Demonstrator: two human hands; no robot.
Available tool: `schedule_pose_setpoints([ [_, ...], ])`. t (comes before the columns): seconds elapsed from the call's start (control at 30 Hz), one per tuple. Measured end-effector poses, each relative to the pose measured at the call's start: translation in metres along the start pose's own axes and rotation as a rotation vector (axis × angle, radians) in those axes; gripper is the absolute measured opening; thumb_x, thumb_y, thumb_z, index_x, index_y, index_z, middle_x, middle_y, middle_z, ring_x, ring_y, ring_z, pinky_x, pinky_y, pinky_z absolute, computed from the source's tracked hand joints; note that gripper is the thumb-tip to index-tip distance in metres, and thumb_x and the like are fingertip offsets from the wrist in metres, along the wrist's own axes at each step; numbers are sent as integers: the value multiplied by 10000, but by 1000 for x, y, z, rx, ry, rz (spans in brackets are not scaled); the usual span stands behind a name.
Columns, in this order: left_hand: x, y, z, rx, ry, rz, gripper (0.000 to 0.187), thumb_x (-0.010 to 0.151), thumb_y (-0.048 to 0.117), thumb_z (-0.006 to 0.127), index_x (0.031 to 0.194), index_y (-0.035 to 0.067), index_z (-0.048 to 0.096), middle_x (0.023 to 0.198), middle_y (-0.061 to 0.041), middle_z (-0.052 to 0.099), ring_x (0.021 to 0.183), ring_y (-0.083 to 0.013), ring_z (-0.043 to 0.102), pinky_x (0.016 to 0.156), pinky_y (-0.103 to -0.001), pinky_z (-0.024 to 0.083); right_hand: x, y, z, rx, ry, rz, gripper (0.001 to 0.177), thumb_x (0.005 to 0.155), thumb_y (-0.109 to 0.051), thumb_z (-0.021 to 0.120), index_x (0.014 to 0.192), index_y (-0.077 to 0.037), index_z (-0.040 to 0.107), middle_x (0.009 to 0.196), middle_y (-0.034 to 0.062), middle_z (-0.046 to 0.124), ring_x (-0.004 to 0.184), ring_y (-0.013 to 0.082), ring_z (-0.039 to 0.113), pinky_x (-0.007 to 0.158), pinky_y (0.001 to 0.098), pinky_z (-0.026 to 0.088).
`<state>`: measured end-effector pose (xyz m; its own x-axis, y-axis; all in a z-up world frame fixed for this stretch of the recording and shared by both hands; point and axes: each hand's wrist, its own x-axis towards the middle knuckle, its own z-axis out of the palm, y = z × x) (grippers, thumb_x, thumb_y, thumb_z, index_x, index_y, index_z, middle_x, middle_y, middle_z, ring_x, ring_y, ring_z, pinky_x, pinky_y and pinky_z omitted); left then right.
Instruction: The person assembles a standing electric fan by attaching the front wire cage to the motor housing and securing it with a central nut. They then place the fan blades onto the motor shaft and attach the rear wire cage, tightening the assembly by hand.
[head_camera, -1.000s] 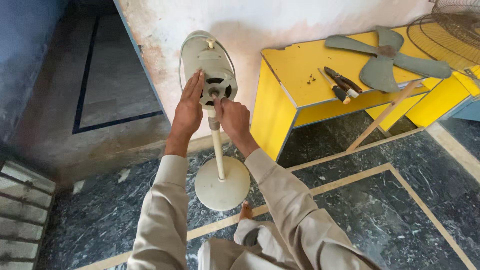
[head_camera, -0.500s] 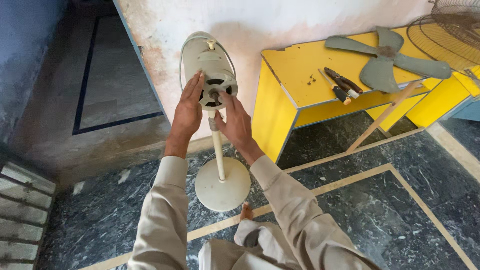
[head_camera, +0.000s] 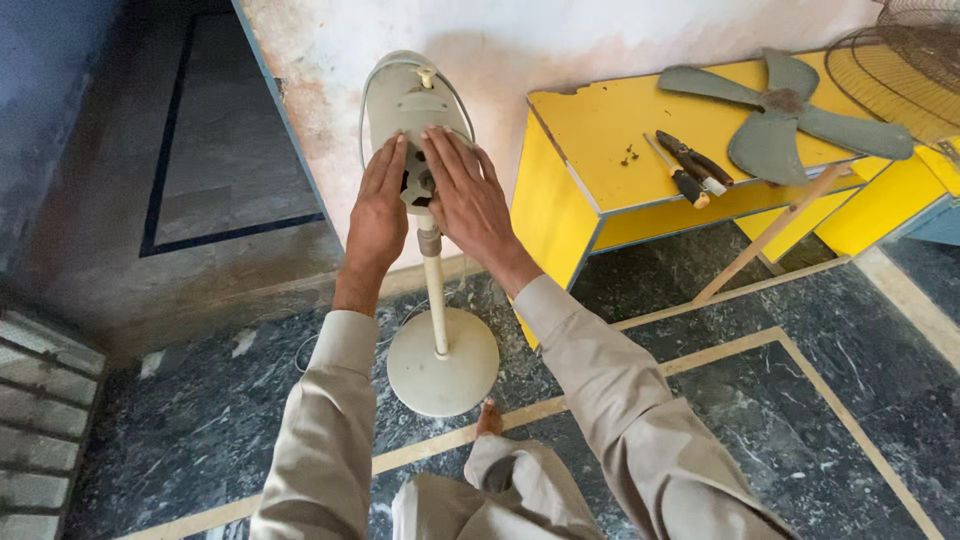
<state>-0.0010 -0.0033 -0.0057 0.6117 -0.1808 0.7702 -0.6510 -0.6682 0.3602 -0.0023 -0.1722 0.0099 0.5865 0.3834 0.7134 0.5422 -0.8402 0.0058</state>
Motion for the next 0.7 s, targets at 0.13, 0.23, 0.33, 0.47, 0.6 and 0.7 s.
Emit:
schedule_pose_setpoints([
  [0.13, -5, 1, 5, -133, 63, -34, 775, 844, -208, 435, 1584, 19, 403, 1608, -217, 435, 1502, -389, 418, 1251, -455, 383, -10, 15, 13, 184, 55, 157, 739, 923, -61, 605, 1601, 1, 316, 1613, 196, 386, 1465, 341, 432, 1212, 477, 387],
  [0.23, -12, -5, 14, -249, 136, -64, 751, 888, -209, 416, 1598, 35, 397, 1625, -227, 423, 1527, -388, 414, 1270, -443, 384, -20, 23, 31, 343, 112, 303, 662, 961, -32, 521, 1594, -13, 329, 1615, 215, 419, 1448, 371, 474, 1164, 445, 449],
  [0.33, -24, -14, 30, -324, 198, -100, 754, 900, -211, 388, 1614, 32, 365, 1644, -236, 404, 1548, -391, 393, 1288, -439, 365, -35, 30, 53, 452, 186, 352, 633, 970, -22, 469, 1587, -5, 331, 1606, 229, 422, 1459, 390, 465, 1150, 443, 446],
  [0.47, -48, -33, 50, -467, 238, -162, 752, 915, -200, 359, 1630, 27, 312, 1673, -230, 378, 1571, -374, 357, 1284, -425, 336, -53, 36, 82, 550, 225, 416, 611, 986, -16, 450, 1588, -8, 347, 1606, 237, 431, 1470, 390, 458, 1167, 449, 433],
  [0.6, -67, -46, 61, -572, 194, -314, 644, 1019, -139, 353, 1634, 38, 283, 1674, -201, 388, 1543, -326, 416, 1163, -375, 419, -62, 36, 94, 657, 246, 493, 638, 969, -17, 451, 1601, -30, 362, 1546, 241, 512, 1439, 361, 531, 1149, 433, 466],
  [0.7, -75, -41, 59, -543, 98, -394, 675, 986, -132, 333, 1635, 39, 262, 1659, -214, 376, 1508, -340, 416, 1144, -389, 429, -63, 32, 83, 778, 182, 614, 523, 996, -130, 531, 1499, -27, 432, 1444, 224, 569, 1284, 334, 632, 895, 398, 588],
])
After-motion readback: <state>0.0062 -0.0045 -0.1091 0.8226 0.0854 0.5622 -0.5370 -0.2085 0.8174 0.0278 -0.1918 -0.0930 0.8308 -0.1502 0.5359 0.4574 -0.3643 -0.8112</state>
